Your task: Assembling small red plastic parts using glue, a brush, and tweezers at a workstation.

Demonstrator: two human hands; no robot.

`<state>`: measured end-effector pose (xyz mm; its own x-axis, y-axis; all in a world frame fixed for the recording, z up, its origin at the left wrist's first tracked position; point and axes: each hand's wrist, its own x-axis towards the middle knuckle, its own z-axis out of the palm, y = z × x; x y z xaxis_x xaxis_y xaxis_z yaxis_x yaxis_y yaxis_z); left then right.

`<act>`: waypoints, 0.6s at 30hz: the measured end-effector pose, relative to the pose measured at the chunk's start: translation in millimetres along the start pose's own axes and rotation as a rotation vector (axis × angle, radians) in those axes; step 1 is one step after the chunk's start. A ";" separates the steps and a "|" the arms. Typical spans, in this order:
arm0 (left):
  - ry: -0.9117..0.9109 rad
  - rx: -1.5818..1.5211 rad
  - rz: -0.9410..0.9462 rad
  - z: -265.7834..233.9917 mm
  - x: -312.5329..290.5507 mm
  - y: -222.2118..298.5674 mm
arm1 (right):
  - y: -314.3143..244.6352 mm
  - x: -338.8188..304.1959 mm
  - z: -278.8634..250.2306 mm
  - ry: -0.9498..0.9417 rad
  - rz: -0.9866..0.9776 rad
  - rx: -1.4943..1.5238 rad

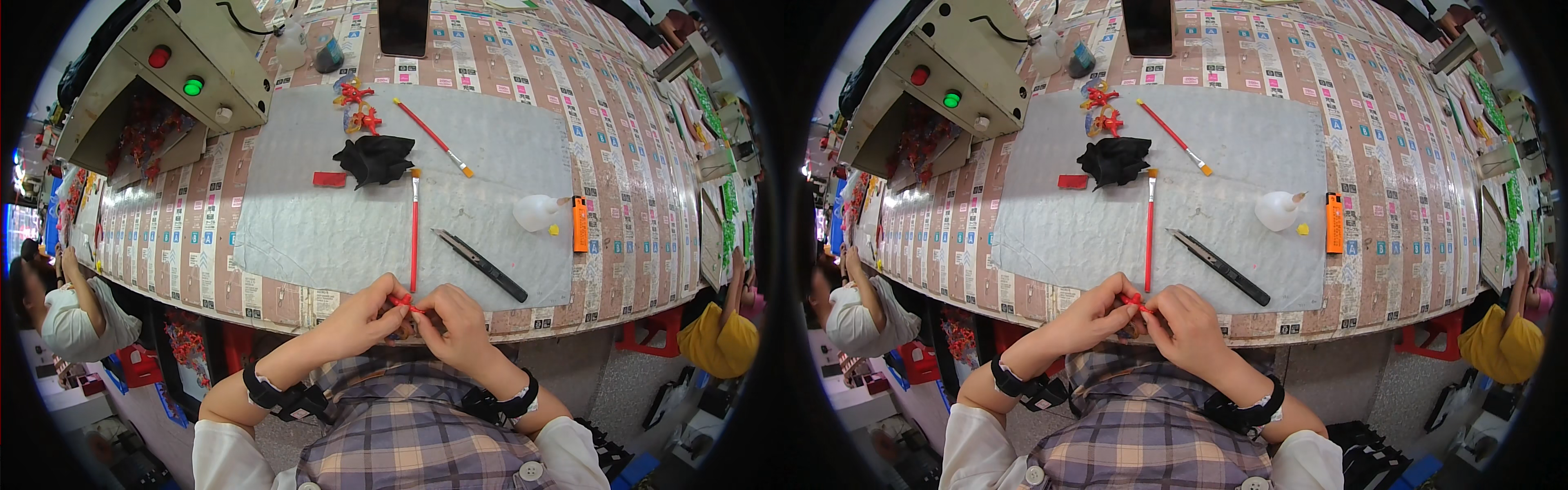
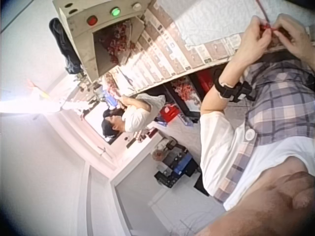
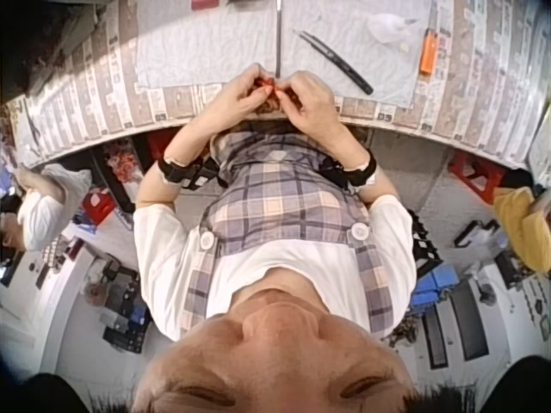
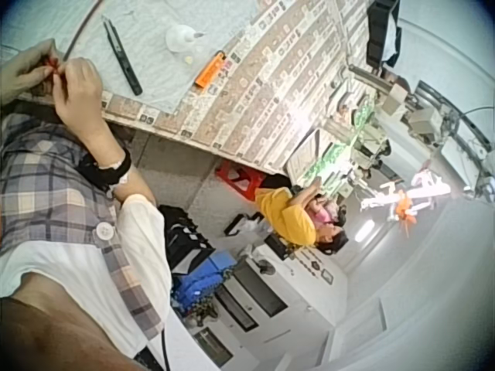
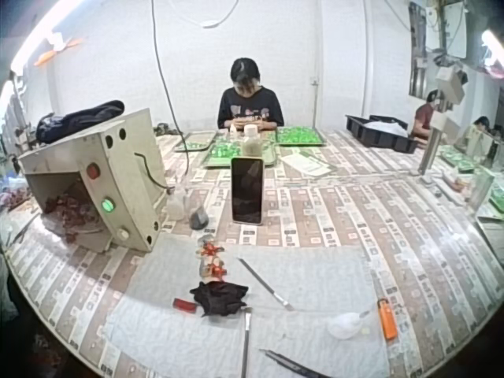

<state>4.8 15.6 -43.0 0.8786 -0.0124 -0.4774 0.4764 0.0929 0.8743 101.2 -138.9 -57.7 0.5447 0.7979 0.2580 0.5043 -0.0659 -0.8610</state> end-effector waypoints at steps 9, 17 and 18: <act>0.002 -0.020 0.004 0.8 0.1 -0.9 | 1.3 1.0 0.7 0.034 -0.039 -0.003; 0.007 -0.007 -0.003 0.8 -0.9 1.5 | 0.4 0.3 0.4 0.010 -0.006 0.006; 0.005 -0.010 0.001 0.7 -0.9 1.7 | -0.1 0.4 0.1 0.008 -0.004 0.008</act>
<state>4.9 15.0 -41.0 0.8787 -0.0073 -0.4773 0.4755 0.1025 0.8737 101.3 -138.5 -57.6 0.5482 0.7931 0.2654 0.5016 -0.0579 -0.8631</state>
